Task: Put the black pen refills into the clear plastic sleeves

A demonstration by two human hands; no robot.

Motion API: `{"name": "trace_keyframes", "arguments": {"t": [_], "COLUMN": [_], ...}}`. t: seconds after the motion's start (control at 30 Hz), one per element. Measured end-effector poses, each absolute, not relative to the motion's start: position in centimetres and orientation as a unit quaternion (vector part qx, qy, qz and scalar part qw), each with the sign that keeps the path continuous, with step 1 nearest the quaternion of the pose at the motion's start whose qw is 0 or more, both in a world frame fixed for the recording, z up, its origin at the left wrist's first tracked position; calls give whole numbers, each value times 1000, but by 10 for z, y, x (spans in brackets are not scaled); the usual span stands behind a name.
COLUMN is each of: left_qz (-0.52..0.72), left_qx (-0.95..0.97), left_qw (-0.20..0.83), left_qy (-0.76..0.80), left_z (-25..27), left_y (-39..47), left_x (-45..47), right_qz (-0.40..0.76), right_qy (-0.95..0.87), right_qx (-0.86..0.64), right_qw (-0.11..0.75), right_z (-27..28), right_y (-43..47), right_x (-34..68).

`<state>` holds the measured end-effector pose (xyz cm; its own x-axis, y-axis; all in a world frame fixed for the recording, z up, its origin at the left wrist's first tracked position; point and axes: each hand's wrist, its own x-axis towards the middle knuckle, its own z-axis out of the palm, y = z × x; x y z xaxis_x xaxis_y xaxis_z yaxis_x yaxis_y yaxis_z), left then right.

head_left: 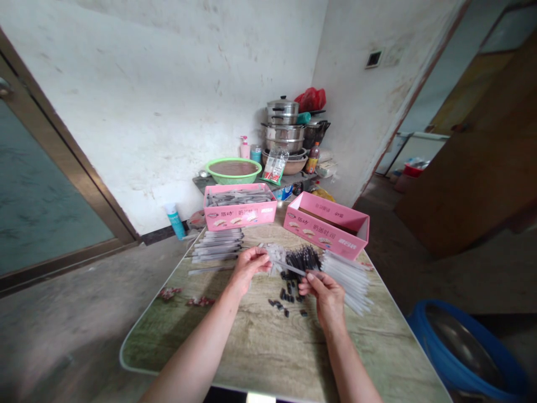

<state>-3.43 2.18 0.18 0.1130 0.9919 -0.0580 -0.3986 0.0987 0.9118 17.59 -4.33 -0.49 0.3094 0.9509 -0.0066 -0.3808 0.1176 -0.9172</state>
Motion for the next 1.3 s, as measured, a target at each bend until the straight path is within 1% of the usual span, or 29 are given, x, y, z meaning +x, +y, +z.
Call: {"name": "trace_keyframes", "arguments": {"t": [0.2, 0.4, 0.5, 0.8, 1.03, 1.13, 1.3], "left_qz": [541, 569, 587, 627, 621, 664, 772], "left_qx": [392, 358, 358, 422, 428, 405, 264], "left_qw": [628, 612, 596, 531, 535, 481, 269], "left_qy": [398, 417, 415, 383, 381, 405, 513], "left_z": [1, 2, 2, 12, 6, 10, 7], "left_y": [23, 24, 23, 14, 17, 28, 54], "left_x": [-35, -36, -33, -17, -12, -32, -108], "right_qz": [485, 495, 508, 575, 562, 544, 528], "right_qy": [-343, -408, -420, -335, -336, -338, -331], "right_qx": [-470, -498, -495, -454, -452, -454, -462], "right_qw": [652, 583, 567, 593, 606, 620, 632], "right_z": [-1, -3, -3, 1, 1, 0, -1], "right_y": [-45, -48, -48, -49, -48, -47, -47], "right_x": [173, 170, 169, 175, 172, 171, 172]}}
